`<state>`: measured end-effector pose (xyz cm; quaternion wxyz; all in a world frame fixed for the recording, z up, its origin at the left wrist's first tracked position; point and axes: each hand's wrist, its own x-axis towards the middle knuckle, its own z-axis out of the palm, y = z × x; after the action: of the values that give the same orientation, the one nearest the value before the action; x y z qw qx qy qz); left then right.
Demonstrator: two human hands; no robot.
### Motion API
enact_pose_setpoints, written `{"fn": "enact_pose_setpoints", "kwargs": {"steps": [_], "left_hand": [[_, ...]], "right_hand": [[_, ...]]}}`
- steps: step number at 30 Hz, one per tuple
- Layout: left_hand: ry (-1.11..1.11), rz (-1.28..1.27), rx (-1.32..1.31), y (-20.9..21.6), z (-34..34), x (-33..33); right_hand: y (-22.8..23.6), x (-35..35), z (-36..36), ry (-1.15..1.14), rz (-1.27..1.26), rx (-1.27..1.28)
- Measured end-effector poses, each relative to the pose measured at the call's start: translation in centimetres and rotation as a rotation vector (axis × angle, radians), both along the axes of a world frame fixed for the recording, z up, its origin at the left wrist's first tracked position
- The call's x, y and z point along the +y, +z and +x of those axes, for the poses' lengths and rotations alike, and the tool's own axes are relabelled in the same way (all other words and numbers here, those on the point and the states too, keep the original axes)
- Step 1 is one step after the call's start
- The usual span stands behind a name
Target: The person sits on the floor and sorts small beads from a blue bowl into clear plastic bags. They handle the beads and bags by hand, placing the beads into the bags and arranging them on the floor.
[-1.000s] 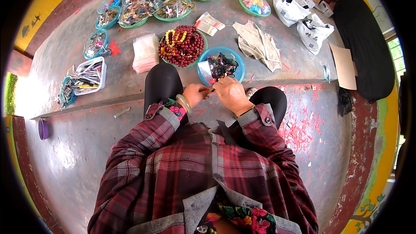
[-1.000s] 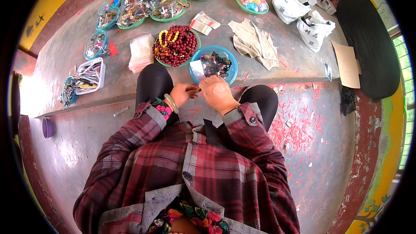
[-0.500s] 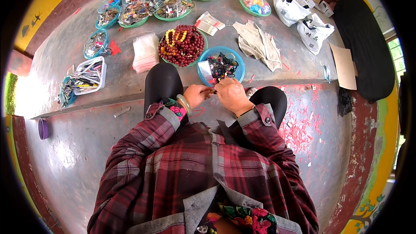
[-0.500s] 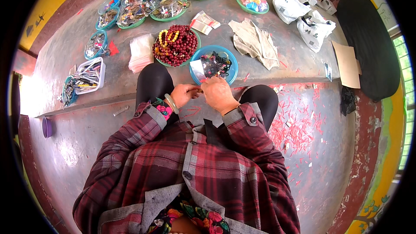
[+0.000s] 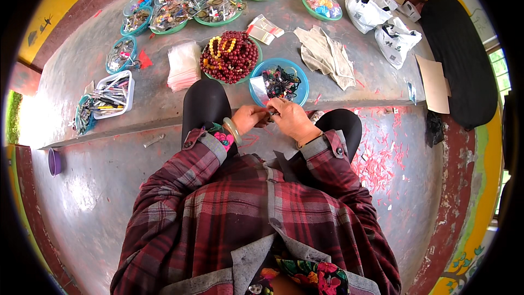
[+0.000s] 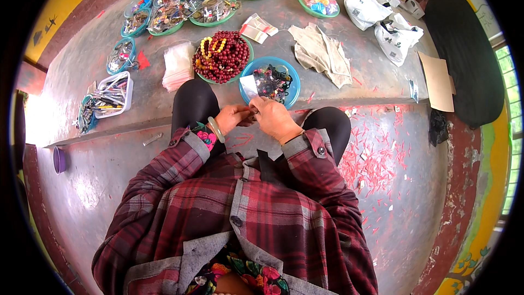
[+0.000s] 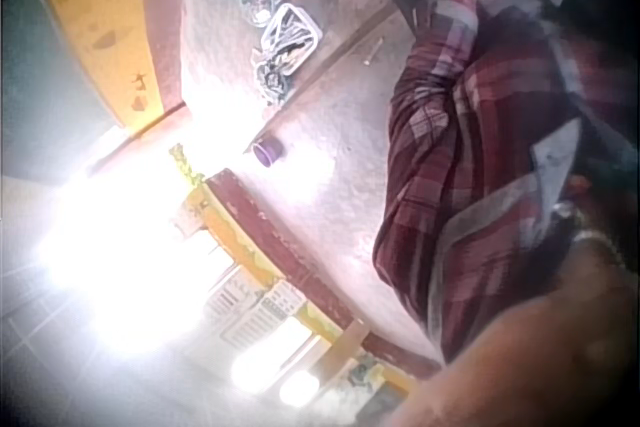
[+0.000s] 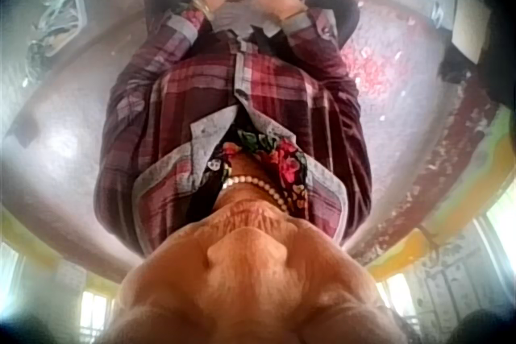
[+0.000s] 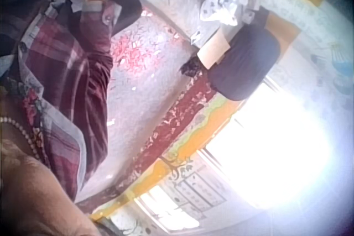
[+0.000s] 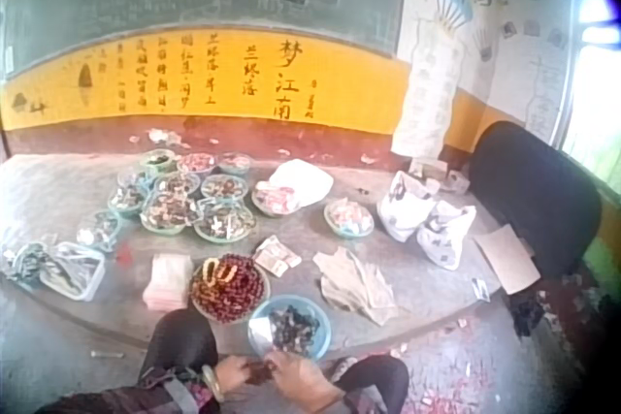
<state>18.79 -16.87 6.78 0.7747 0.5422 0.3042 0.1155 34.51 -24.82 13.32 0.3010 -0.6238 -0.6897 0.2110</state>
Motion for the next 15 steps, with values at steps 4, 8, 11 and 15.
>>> {"fn": "enact_pose_setpoints", "kwargs": {"steps": [4,8,11,15], "left_hand": [[-0.004,0.059,-0.01,0.5,0.0,-0.3],[-0.075,-0.053,0.029,1.6,-0.1,-0.4],[-0.048,-0.178,-0.044,2.1,-0.3,-0.5],[0.056,-0.272,-0.17,2.2,-0.5,0.0]], "right_hand": [[0.6,-0.1,-0.1,0.009,0.035,-0.017],[0.7,-0.1,0.0,0.058,0.158,-0.061],[0.7,0.0,0.2,0.112,0.164,-0.048],[1.6,0.3,0.3,0.003,0.248,0.075]]}}
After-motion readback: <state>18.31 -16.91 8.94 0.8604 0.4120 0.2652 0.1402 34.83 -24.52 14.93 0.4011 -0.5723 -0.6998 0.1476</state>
